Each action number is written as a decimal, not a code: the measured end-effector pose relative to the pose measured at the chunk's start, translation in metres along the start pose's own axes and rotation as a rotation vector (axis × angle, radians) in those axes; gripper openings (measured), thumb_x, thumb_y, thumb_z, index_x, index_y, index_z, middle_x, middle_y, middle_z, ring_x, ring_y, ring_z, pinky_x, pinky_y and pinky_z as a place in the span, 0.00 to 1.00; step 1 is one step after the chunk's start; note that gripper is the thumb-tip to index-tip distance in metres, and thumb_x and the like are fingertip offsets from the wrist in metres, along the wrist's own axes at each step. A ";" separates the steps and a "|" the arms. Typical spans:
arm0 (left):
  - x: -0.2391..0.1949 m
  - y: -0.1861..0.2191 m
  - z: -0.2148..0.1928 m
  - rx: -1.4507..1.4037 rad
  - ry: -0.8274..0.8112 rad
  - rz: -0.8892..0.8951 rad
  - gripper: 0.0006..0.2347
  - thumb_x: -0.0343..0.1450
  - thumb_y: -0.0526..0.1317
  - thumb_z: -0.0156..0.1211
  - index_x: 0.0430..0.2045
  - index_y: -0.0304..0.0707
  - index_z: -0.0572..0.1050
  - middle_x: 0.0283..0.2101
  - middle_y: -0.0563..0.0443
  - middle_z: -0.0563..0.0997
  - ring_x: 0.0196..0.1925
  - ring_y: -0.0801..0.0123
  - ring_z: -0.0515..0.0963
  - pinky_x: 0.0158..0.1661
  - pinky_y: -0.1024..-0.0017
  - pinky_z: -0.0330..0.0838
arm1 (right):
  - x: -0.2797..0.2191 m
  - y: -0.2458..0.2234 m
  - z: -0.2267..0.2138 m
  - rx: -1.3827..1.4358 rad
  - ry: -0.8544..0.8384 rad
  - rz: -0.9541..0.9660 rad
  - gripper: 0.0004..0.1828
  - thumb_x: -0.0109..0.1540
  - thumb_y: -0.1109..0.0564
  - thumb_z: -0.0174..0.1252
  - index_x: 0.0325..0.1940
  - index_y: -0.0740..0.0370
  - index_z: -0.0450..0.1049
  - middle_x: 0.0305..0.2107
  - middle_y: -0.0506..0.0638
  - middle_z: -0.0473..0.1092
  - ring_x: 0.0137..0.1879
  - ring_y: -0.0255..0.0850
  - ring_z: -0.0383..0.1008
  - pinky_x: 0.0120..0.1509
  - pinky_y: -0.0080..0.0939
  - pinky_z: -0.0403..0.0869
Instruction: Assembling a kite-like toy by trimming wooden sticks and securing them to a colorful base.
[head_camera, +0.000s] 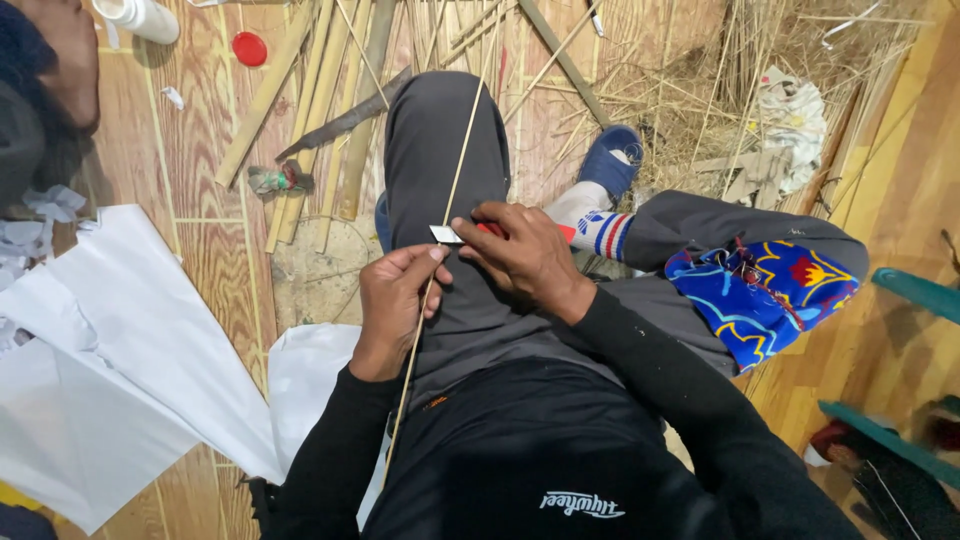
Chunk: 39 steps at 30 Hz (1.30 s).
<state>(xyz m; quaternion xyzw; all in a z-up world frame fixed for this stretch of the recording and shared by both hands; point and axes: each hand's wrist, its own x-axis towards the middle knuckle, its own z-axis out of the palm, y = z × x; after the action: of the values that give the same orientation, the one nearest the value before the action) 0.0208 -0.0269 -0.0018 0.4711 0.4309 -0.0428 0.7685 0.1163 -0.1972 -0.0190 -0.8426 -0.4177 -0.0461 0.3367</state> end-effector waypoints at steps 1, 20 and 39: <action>0.001 0.000 0.000 0.003 0.000 0.014 0.08 0.69 0.33 0.64 0.36 0.22 0.81 0.21 0.34 0.80 0.08 0.74 0.70 0.07 0.81 0.64 | 0.002 -0.001 -0.001 0.033 0.009 -0.013 0.16 0.68 0.47 0.61 0.60 0.46 0.78 0.45 0.50 0.72 0.44 0.50 0.77 0.44 0.47 0.73; -0.007 -0.002 -0.008 0.065 -0.034 0.077 0.08 0.71 0.31 0.62 0.38 0.18 0.80 0.21 0.34 0.79 0.08 0.75 0.70 0.08 0.81 0.62 | 0.007 0.004 0.005 0.025 0.075 0.040 0.16 0.67 0.50 0.64 0.59 0.48 0.80 0.40 0.50 0.73 0.38 0.50 0.76 0.40 0.48 0.71; -0.016 -0.018 -0.020 0.003 -0.025 0.089 0.08 0.71 0.30 0.62 0.38 0.17 0.80 0.20 0.34 0.78 0.08 0.74 0.69 0.08 0.80 0.59 | 0.011 -0.013 0.001 -0.045 0.046 -0.070 0.15 0.67 0.48 0.63 0.58 0.47 0.80 0.39 0.50 0.72 0.37 0.49 0.74 0.40 0.47 0.72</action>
<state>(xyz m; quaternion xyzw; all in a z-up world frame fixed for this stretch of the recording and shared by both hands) -0.0096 -0.0270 -0.0068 0.4906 0.3998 -0.0149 0.7741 0.1136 -0.1835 -0.0091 -0.8336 -0.4379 -0.0868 0.3253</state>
